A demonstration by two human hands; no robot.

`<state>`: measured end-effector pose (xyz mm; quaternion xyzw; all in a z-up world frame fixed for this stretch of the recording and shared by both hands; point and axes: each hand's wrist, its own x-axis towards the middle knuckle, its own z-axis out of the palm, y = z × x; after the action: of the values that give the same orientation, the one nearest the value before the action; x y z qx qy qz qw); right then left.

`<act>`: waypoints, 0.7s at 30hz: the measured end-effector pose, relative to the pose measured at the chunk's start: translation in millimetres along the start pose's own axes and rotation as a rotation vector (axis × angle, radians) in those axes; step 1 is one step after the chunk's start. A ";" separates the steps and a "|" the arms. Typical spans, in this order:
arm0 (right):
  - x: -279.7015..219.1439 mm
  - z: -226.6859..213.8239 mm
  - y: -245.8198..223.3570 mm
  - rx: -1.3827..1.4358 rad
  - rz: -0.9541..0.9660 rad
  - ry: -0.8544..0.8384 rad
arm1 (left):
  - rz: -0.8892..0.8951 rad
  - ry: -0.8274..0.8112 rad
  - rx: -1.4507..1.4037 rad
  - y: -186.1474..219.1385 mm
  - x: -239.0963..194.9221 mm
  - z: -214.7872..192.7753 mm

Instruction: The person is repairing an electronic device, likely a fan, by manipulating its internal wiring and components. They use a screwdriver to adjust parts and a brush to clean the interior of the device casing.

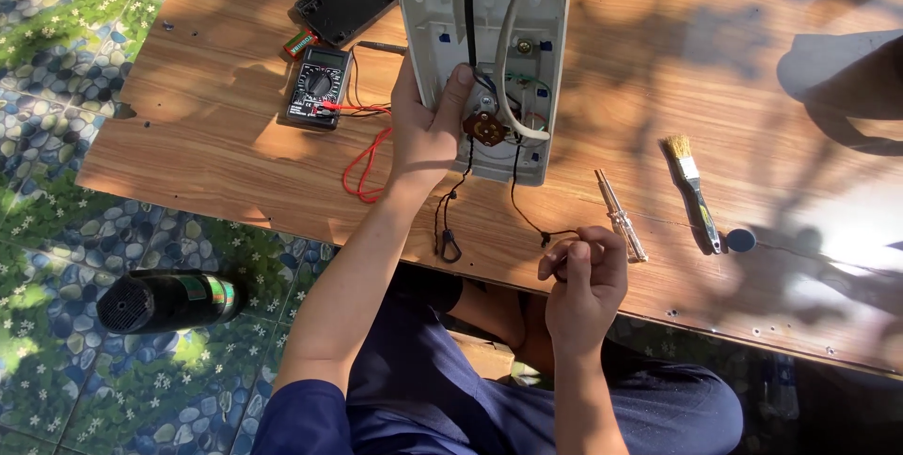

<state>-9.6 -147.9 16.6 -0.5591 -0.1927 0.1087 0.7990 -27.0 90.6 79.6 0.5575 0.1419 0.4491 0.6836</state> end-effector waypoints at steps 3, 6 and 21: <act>20.4 1.6 5.2 0.003 -0.095 -0.030 | 0.201 0.030 0.166 5.0 -6.7 0.0; 22.4 8.2 3.6 -0.008 -0.088 -0.024 | 0.280 0.061 0.226 6.6 -7.3 -4.7; -69.5 -19.2 -23.4 -0.272 0.335 -0.077 | -0.177 0.206 -0.169 -7.4 19.7 -12.9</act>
<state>-65.0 -199.5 19.8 -0.6813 -0.1403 0.2343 0.6791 -21.6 114.1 74.7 0.4343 0.2218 0.4521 0.7469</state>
